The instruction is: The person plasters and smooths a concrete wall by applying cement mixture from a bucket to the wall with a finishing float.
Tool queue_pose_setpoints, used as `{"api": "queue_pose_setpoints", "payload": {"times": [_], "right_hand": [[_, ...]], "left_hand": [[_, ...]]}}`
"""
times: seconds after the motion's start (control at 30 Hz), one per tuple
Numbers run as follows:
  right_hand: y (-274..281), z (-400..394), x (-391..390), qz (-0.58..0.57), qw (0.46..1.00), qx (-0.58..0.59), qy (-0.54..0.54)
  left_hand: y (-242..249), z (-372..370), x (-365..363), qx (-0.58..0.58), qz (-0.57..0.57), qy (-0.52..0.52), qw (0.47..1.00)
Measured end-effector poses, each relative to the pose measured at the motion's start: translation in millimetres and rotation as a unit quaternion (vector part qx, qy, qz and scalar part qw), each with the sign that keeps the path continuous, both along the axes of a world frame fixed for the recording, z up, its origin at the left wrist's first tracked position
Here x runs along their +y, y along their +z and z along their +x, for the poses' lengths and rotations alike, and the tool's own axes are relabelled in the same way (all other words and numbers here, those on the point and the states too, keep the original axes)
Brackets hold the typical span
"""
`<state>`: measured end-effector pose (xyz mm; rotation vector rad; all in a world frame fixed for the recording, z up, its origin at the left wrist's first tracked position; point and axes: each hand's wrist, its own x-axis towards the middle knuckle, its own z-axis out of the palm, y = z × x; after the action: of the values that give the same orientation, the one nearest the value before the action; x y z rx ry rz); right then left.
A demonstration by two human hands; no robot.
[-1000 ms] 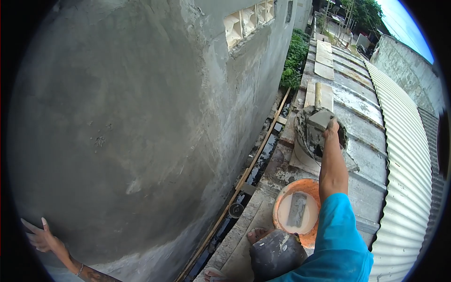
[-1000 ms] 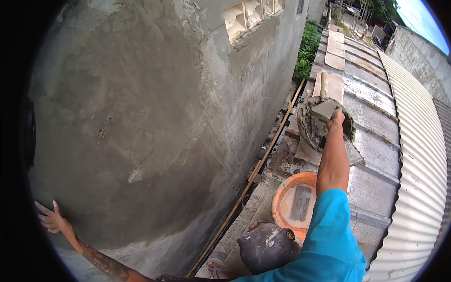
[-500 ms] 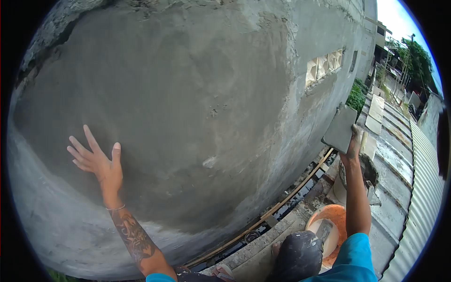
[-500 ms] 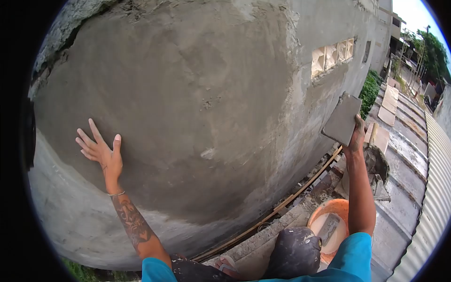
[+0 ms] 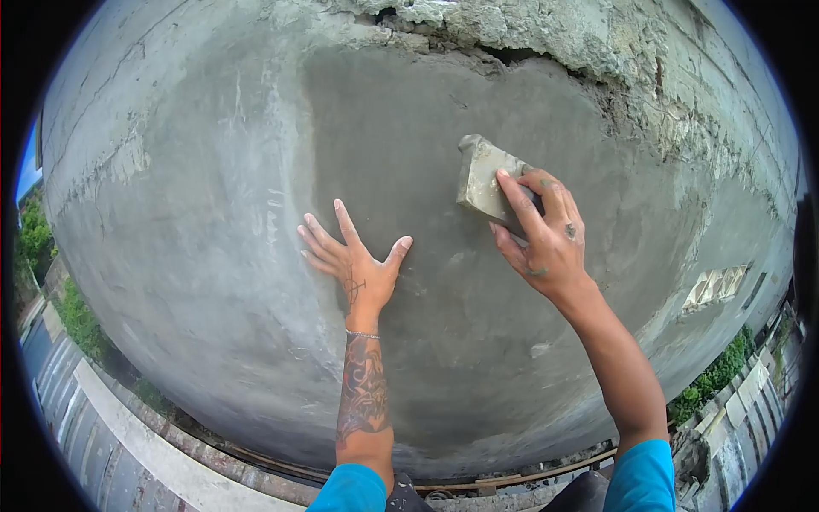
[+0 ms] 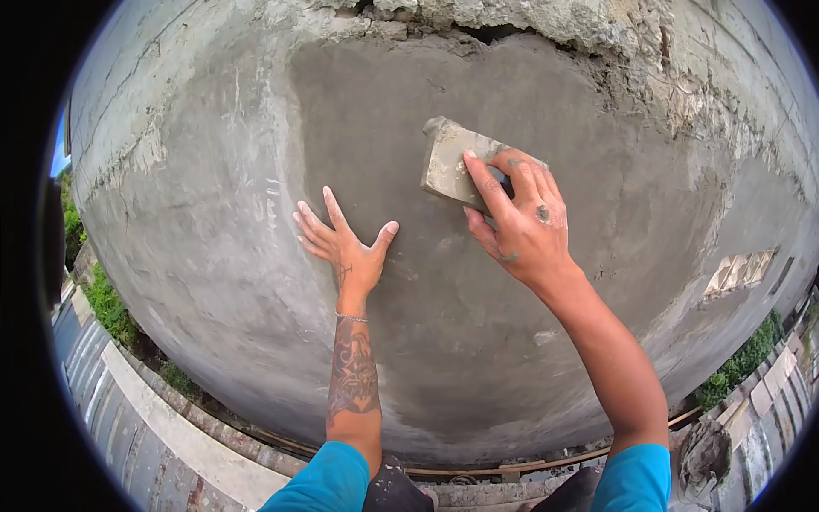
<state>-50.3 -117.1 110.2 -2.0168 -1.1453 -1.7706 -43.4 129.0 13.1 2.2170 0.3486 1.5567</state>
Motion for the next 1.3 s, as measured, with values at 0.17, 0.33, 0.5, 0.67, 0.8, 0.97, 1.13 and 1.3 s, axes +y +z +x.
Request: {"api": "queue_pose_setpoints", "payload": {"times": [0.17,0.33,0.5,0.67,0.8,0.97,1.13,1.3], "right_hand": [[-16,31,63,-0.014,0.992,-0.089,-0.093],[-42,6,56,-0.015,0.995,0.057,-0.079],[-13,5,74,0.138,0.983,0.071,-0.096],[-27,5,124,0.041,0.998,0.035,-0.033],[-11,-3,107,-0.001,1.0,0.026,-0.016],[-1,19,126,-0.01,0.997,-0.058,-0.041],[-22,-5,82,-0.037,0.994,0.083,-0.065],[-32,10,30,0.417,0.891,0.133,-0.119]], "left_hand": [[-2,1,11,0.021,-0.01,-0.045,0.999],[-4,-2,15,0.009,-0.008,-0.094,0.995],[-3,-7,16,0.005,-0.032,-0.144,0.989],[-2,-11,16,-0.036,-0.061,-0.195,0.978],[-6,-9,21,-0.067,-0.064,-0.21,0.973],[-5,-4,20,-0.083,-0.071,-0.22,0.969],[-8,-8,23,-0.076,-0.068,-0.245,0.964],[-6,-10,22,-0.076,-0.072,-0.268,0.958]]}}
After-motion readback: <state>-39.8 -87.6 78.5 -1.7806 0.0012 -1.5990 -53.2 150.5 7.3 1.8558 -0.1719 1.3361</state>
